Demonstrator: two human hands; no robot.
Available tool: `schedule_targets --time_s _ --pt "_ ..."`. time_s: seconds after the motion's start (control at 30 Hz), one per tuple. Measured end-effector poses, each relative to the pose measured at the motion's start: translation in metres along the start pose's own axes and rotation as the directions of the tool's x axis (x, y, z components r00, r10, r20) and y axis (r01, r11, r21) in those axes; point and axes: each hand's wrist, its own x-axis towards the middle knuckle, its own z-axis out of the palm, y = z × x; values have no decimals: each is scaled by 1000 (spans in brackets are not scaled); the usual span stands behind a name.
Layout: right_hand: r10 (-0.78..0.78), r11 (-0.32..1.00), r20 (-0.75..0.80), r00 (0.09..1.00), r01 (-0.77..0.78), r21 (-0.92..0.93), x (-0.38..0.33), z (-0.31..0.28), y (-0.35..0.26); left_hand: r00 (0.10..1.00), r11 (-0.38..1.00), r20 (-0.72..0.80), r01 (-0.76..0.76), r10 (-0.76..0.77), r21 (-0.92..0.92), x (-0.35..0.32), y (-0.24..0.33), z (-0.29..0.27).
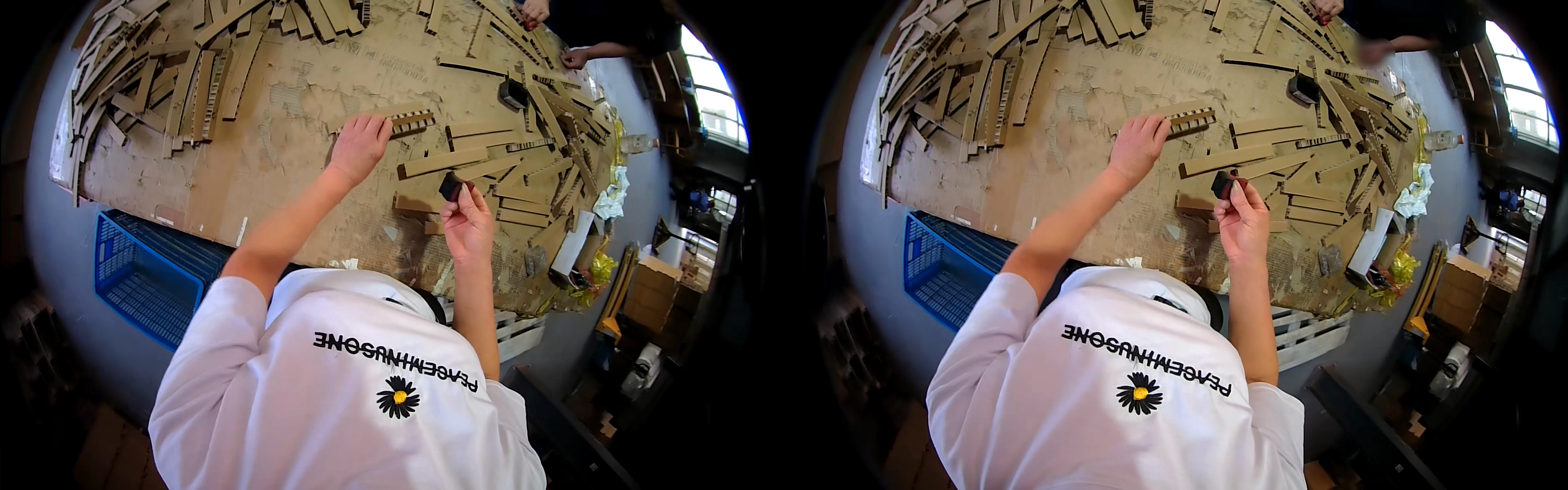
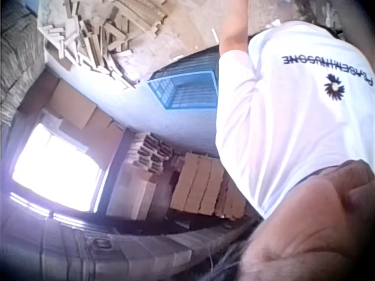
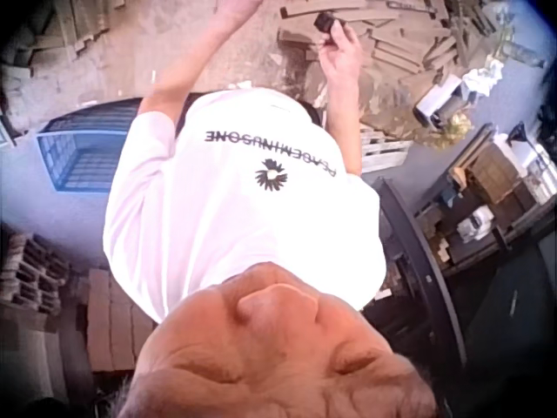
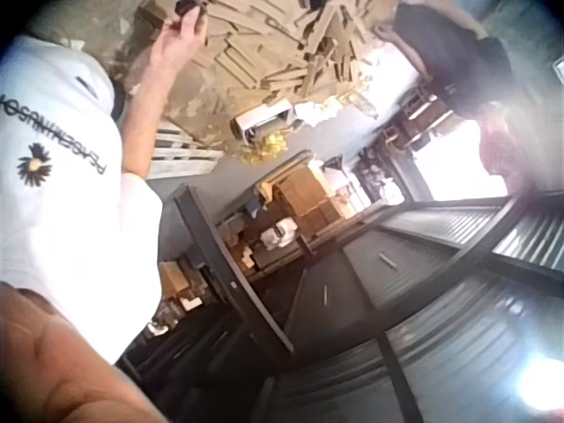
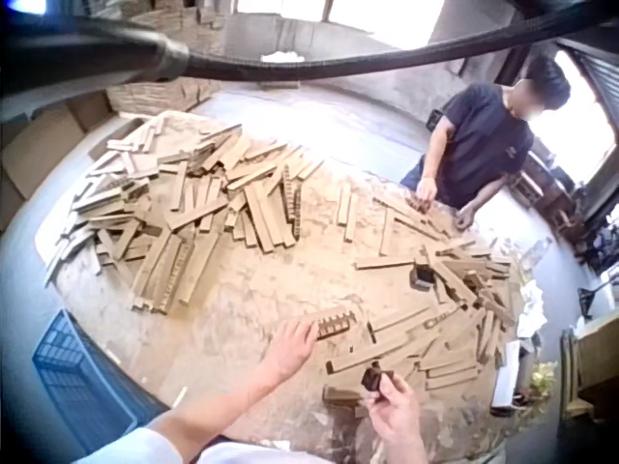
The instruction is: The person repeatedly picks up small wooden pieces from a large pile on a workbench and smooths their edges with a red sanding block. The person handles the pieces one at a time, rubbing the block along the edges and then placing them back on the table.
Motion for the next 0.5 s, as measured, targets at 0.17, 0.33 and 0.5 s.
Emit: schedule_targets --time_s 0.17,0.33,0.5 --pt "-5 998 -13 1000 5 -57 13 17 4 991 994 86 -102 105 -46 -1 -23 -7" --pt "5 977 -11 1000 -7 -213 42 22 -5 967 986 235 -57 94 -159 -10 -32 -23" --pt "-80 769 67 995 104 -631 103 36 -4 978 989 205 3 28 -151 -10 -27 -30"
